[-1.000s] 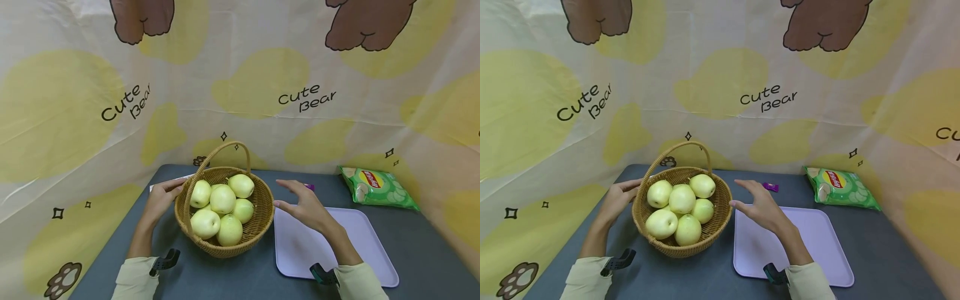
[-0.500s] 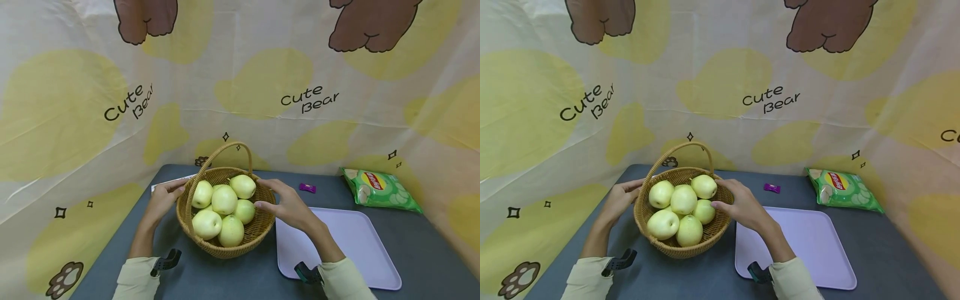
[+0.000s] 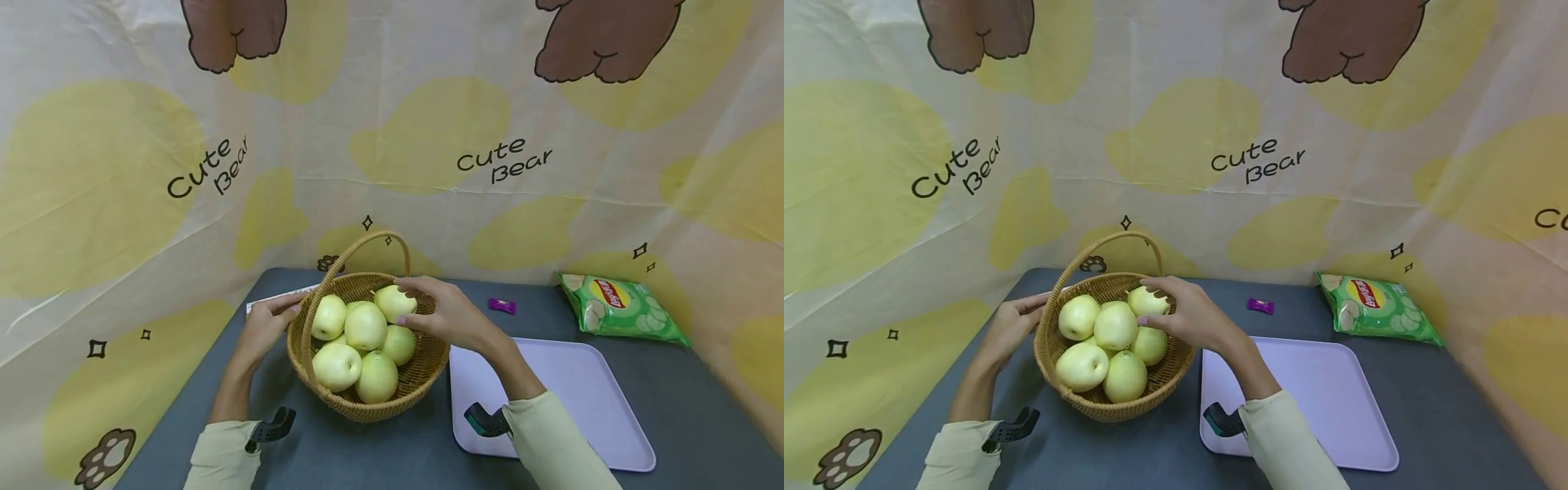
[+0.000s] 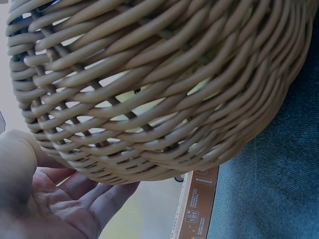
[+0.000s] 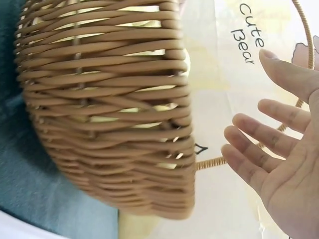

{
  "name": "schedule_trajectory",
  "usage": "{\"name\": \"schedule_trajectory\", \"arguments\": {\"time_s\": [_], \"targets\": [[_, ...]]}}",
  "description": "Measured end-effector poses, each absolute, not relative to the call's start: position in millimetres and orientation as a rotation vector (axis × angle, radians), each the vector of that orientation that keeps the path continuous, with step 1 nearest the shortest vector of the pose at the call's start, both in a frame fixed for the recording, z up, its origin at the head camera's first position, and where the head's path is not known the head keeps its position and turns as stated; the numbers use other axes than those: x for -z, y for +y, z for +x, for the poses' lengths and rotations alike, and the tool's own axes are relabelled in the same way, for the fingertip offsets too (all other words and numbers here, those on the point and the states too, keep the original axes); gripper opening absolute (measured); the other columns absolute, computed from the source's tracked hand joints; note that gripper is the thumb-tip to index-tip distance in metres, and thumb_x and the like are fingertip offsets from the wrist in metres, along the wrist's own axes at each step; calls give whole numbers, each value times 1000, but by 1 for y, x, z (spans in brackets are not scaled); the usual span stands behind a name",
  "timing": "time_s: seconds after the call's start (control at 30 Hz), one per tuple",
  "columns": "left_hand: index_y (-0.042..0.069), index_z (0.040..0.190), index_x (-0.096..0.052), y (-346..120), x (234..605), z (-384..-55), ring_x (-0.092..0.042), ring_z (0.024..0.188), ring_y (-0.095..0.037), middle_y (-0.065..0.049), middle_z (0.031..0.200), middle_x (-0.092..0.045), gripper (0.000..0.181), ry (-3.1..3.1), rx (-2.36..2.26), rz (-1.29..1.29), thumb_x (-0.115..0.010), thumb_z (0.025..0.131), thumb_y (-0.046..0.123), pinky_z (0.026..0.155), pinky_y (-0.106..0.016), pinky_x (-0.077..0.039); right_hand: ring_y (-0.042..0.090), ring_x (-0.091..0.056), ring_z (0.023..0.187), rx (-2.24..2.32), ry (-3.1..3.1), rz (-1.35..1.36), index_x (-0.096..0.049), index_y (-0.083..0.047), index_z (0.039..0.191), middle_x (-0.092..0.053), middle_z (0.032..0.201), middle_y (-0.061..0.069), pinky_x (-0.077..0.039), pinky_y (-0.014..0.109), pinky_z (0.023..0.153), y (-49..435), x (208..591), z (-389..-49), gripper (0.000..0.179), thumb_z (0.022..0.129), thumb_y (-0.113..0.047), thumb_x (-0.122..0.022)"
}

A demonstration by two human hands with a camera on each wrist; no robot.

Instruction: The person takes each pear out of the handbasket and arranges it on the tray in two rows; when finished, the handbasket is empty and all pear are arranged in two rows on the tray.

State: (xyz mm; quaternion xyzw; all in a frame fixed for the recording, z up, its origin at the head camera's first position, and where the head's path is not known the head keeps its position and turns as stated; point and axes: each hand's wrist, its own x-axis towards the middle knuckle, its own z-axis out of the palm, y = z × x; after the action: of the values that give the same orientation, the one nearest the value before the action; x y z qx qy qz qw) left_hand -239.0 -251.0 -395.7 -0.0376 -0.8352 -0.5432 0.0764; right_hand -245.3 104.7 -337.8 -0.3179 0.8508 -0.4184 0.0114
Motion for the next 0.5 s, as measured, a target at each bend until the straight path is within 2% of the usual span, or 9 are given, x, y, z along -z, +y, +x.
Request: {"name": "schedule_trajectory", "arguments": {"time_s": [0.27, 0.5], "targets": [[-1, 143, -65, -256, 401, -241, -65, 113, 2, -23, 147, -62, 37, -2457, 1721, -123, -60, 108, 9, 90, -15, -56, 29, -62, 130, 1306, 2576, -1035, -56, -20, 154, -65, 143, 13, -51, 58, 111, 89, 333, -257, 68, 94, -37, -82], [-3, 144, -63, -257, 399, -239, -67, 105, 6, -25, 148, -60, 38, -2440, 1782, -129, -59, 108, 9, 88, -17, -58, 28, -62, 131, 1277, 2553, -1021, -55, -18, 155, -66, 143, 8, -52, 52, 110, 76, 327, -264, 69, 94, -38, -81]]}}
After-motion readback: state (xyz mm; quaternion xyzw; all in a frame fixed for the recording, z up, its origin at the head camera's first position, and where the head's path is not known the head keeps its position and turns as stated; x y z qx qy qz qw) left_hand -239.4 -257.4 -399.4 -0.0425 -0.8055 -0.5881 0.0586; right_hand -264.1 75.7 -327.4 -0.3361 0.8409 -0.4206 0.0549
